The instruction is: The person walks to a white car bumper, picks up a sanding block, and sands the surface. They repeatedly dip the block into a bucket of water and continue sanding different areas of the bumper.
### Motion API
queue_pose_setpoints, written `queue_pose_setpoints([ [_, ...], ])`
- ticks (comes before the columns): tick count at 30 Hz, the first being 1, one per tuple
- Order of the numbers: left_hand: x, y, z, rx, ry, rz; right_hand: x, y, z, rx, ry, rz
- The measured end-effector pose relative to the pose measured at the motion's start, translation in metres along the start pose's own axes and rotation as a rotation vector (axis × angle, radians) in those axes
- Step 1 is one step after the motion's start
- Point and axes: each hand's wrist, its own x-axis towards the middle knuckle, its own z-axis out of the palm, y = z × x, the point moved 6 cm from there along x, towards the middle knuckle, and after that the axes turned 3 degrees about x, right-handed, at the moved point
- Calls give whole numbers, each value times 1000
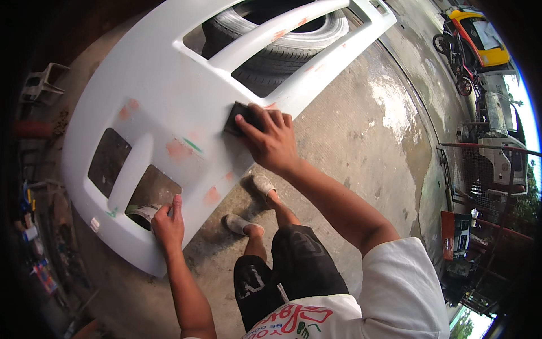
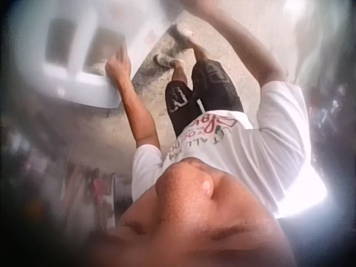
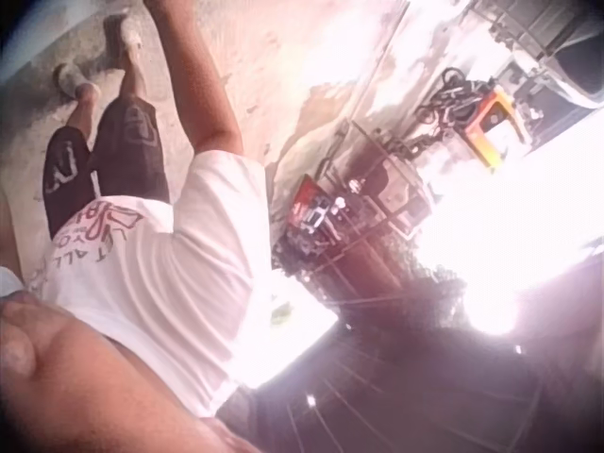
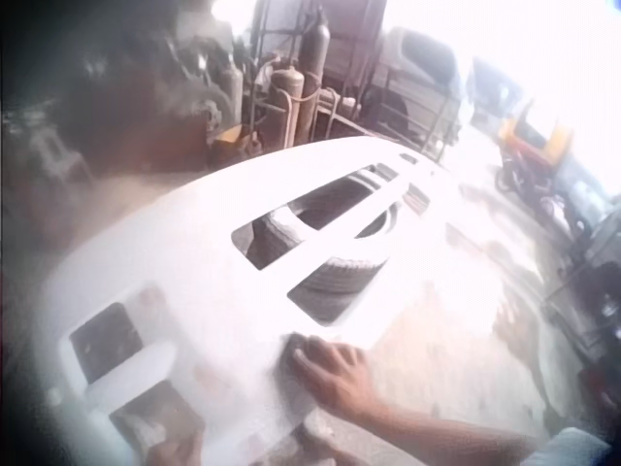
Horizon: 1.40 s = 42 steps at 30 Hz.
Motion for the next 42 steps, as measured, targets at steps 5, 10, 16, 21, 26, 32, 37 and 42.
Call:
queue_pose_setpoints([
  [5,3,-3,1,-37,-24,-42,-34,-37,6,40,49,119],
  [10,-1,3,5,-3,-37,34,27,29,-6,-80,42,238],
  [16,3,-5,-3,-63,-21,55,-7,-14,-3,50,-17,-119],
  [21,3,7,13,-64,-72,67,4,-5,0,-77,-4,153],
  [26,-1,0,0,-40,-17,69,19,14,-8,44,-173,-205],
  [32,6,-13,6,-137,-28,24,-18,-11,3,152,-161,-294],
  [37,0,2,8,-91,9,53,23,14,-1,-39,-9,86],
  [42,3,-2,3,-170,-17,27,-26,-10,1,116,-79,-306],
])
